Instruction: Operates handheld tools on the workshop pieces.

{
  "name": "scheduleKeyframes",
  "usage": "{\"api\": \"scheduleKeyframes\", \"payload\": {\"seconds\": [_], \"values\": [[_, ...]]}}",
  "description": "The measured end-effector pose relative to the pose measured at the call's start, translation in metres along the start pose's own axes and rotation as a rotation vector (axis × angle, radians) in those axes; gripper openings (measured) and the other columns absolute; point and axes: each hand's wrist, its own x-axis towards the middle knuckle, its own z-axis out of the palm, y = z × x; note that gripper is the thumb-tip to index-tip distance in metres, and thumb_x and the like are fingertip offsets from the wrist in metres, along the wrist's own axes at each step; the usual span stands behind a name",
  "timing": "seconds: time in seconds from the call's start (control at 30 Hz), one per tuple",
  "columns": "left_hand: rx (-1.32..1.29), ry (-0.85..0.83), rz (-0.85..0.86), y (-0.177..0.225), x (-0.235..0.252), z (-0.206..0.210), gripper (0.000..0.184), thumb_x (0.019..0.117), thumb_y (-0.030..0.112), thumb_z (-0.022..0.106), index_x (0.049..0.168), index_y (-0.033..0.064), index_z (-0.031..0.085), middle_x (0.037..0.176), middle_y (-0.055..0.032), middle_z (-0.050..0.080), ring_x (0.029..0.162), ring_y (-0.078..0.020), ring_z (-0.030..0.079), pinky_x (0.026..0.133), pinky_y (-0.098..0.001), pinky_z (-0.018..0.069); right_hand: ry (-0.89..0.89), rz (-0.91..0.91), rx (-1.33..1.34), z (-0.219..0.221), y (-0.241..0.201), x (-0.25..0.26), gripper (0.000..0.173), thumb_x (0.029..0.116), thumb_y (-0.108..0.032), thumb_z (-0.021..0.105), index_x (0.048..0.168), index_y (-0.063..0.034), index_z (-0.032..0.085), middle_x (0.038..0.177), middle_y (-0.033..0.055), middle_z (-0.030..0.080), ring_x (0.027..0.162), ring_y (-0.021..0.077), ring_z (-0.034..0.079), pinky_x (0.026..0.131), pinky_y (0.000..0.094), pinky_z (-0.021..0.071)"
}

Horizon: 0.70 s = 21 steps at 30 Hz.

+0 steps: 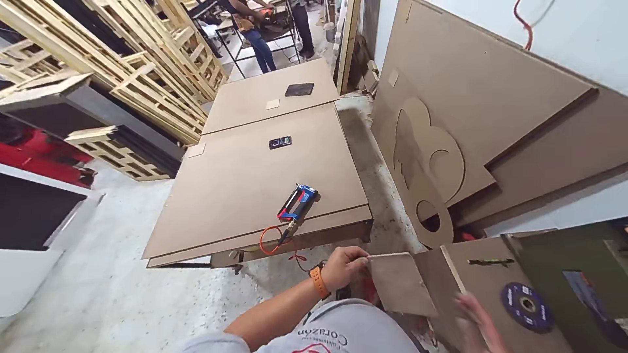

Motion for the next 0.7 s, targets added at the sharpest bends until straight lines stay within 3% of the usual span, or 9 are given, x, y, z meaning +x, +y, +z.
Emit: {"api": "scheduleKeyframes", "payload": {"seconds": [0.07,0.1,0.13,0.2,0.27,0.37,0.53,0.63,0.7], "values": [[0.021,-0.023,0.029,0.011,0.013,0.018,0.023,0.1058,0.017,0.057,0.112,0.0003,0.071,0.095,-0.0082,0.077,0.084,-0.0161,0.075,0.083,-0.0389,0.064,-0.131,0.124,0.18,0.033,-0.009,0.017,0.058,0.1047,-0.035,0.055,0.144,0.0074,0.049,0.125,0.012,0.069,0.108,0.0072,0.068,0.096,0.0299,0.058],[0.021,0.008,0.038,0.015,0.02,0.025,0.022,0.1055,0.018,0.058,0.111,0.0006,0.07,0.092,-0.008,0.075,0.081,-0.016,0.074,0.08,-0.0385,0.0633,-0.116,0.163,0.167,0.041,-0.012,0.025,0.05,0.103,-0.034,0.056,0.132,0.0062,0.06,0.105,0.0066,0.074,0.089,0.0011,0.07,0.081,0.026,0.0605],[0.003,0.061,0.032,0.019,0.028,0.031,0.021,0.1052,0.019,0.058,0.11,0.0011,0.069,0.091,-0.0075,0.074,0.079,-0.0158,0.072,0.078,-0.0378,0.0625,-0.101,0.182,0.138,0.044,-0.013,0.033,0.043,0.1024,-0.035,0.056,0.118,0.0043,0.067,0.083,0.0023,0.072,0.071,-0.0003,0.066,0.067,0.0257,0.0585],[-0.083,0.164,0.012,0.022,0.038,0.04,0.023,0.1047,0.02,0.059,0.111,0.0013,0.07,0.091,-0.0075,0.073,0.08,-0.016,0.07,0.077,-0.0371,0.0611,-0.107,0.182,0.085,0.041,-0.012,0.046,0.042,0.1046,-0.038,0.053,0.103,0.0009,0.068,0.066,-0.0008,0.062,0.059,0.0019,0.058,0.057,0.0274,0.0531],[-0.117,0.231,-0.012,0.023,0.047,0.052,0.025,0.105,0.022,0.058,0.11,0.0015,0.071,0.093,-0.0076,0.072,0.082,-0.0162,0.069,0.08,-0.0385,0.0604,-0.082,0.17,0.074,0.036,-0.012,0.062,0.04,0.1065,-0.033,0.051,0.104,0.0046,0.066,0.07,0.004,0.063,0.064,0.0055,0.061,0.064,0.0302,0.0553],[-0.158,0.238,-0.021,0.019,0.061,0.068,0.028,0.1071,0.021,0.051,0.108,0.0005,0.07,0.087,-0.0068,0.072,0.079,-0.015,0.069,0.078,-0.0378,0.0596,-0.019,0.123,0.136,0.048,-0.006,0.105,0.04,0.1084,-0.031,0.047,0.104,0.0051,0.064,0.073,0.0025,0.061,0.066,0.0025,0.059,0.065,0.0259,0.0535],[-0.329,0.159,-0.08,0.019,0.069,0.06,0.028,0.1102,0.019,0.044,0.116,-0.0023,0.061,0.091,-0.0157,0.076,0.081,-0.0276,0.076,0.08,-0.0456,0.065,0.004,0.1,0.199,0.08,-0.005,0.154,0.035,0.1077,-0.027,0.049,0.103,0.0025,0.067,0.073,-0.0023,0.062,0.068,-0.0041,0.059,0.067,0.018,0.0529],[-0.343,0.192,-0.114,0.017,0.082,0.03,0.027,0.1096,0.02,0.045,0.113,-0.0019,0.061,0.086,-0.0143,0.075,0.075,-0.0241,0.075,0.075,-0.042,0.0645,-0.119,0.136,0.313,0.108,-0.001,0.185,0.03,0.1068,-0.02,0.049,0.112,0.0044,0.066,0.085,0.0004,0.068,0.08,-0.0037,0.064,0.078,0.019,0.0551],[-0.302,0.235,-0.134,0.011,0.092,0.008,0.026,0.1082,0.021,0.047,0.107,-0.0004,0.062,0.079,-0.0092,0.071,0.067,-0.0179,0.069,0.068,-0.0366,0.0609,-0.328,0.221,0.472,0.118,-0.003,0.21,0.029,0.1045,-0.015,0.054,0.125,0.0036,0.062,0.102,0.0019,0.074,0.094,0.0008,0.069,0.091,0.0244,0.0581]]}}
